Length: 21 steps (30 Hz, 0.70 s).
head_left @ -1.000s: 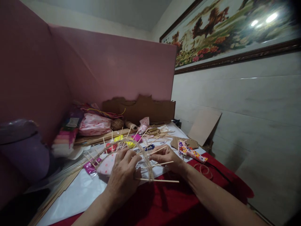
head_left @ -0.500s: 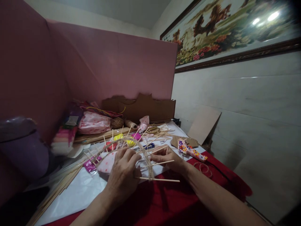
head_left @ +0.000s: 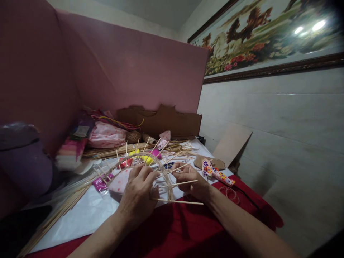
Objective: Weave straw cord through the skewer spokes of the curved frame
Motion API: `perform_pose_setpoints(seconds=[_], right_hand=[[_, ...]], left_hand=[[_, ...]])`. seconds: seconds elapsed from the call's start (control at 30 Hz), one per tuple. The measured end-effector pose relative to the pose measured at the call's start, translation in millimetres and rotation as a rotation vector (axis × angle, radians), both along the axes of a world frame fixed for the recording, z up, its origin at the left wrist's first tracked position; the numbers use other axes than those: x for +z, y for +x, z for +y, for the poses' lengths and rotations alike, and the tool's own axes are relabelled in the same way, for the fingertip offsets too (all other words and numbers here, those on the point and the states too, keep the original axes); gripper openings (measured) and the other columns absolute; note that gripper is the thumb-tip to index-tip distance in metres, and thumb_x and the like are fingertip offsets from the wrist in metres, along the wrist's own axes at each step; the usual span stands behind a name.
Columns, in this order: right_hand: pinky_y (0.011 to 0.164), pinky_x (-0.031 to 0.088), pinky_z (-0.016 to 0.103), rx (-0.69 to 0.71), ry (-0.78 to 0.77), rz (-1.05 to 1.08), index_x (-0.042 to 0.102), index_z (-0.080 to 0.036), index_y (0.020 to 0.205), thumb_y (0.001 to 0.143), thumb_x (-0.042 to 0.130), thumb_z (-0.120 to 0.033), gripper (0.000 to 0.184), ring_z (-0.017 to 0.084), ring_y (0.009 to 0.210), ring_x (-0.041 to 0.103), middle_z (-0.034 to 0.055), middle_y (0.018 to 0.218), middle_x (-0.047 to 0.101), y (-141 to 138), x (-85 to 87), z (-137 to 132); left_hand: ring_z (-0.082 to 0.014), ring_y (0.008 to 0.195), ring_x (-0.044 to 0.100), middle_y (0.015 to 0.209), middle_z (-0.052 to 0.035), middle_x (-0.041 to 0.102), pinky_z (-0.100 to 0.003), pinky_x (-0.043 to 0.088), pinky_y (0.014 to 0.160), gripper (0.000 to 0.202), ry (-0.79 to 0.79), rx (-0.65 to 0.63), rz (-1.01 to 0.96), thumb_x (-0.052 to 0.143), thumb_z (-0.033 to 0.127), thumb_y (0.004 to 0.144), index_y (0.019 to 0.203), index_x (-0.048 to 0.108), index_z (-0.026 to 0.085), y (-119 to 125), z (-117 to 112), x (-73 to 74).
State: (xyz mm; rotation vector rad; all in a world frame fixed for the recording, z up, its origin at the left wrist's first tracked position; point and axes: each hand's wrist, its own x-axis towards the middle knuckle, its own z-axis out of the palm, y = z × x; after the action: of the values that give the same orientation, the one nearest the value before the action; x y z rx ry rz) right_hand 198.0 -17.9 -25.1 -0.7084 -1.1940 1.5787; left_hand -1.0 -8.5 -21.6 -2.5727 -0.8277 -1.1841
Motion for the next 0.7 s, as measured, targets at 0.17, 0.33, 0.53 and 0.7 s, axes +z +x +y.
perform_pose_setpoints(seconds=[0.17,0.33,0.53,0.7], right_hand=[[0.034,0.011,0.018,-0.012,-0.040,-0.031,0.051,-0.020,0.082,0.065,0.075,-0.029,0.031,0.003,0.034,0.017,-0.0128,0.044,0.033,-5,-2.2,0],[0.034,0.012,0.018,-0.023,-0.038,-0.061,0.051,-0.019,0.078,0.065,0.075,-0.029,0.029,0.002,0.033,0.017,-0.0125,0.043,0.034,-5,-3.3,0],[0.034,0.011,0.018,-0.042,-0.082,-0.045,0.052,-0.018,0.074,0.059,0.078,-0.027,0.031,0.001,0.033,0.019,-0.0119,0.042,0.038,-9,2.9,-4],[0.035,0.010,0.018,-0.063,-0.080,0.019,0.052,-0.019,0.076,0.056,0.079,-0.026,0.034,0.001,0.032,0.018,-0.0131,0.041,0.035,-13,7.4,-8]], left_hand=[[-0.0254,0.092,0.044,0.089,-0.0088,0.054,-0.046,0.041,0.083,0.022,-0.013,-0.009,-0.001,0.051,0.008,0.074,0.094,0.056,0.015,1,-1,-1.4],[-0.0255,0.093,0.043,0.090,-0.0084,0.054,-0.046,0.040,0.085,0.025,-0.028,-0.022,-0.005,0.052,0.007,0.073,0.095,0.057,0.015,2,-1,-3.3],[-0.0262,0.096,0.042,0.090,-0.0079,0.053,-0.045,0.040,0.086,0.032,-0.059,-0.002,0.010,0.053,0.004,0.068,0.097,0.058,0.016,2,-3,-2.9],[-0.0260,0.096,0.042,0.089,-0.0075,0.052,-0.044,0.041,0.085,0.034,-0.073,0.001,-0.011,0.052,0.003,0.068,0.098,0.058,0.018,3,-4,-1.4]])
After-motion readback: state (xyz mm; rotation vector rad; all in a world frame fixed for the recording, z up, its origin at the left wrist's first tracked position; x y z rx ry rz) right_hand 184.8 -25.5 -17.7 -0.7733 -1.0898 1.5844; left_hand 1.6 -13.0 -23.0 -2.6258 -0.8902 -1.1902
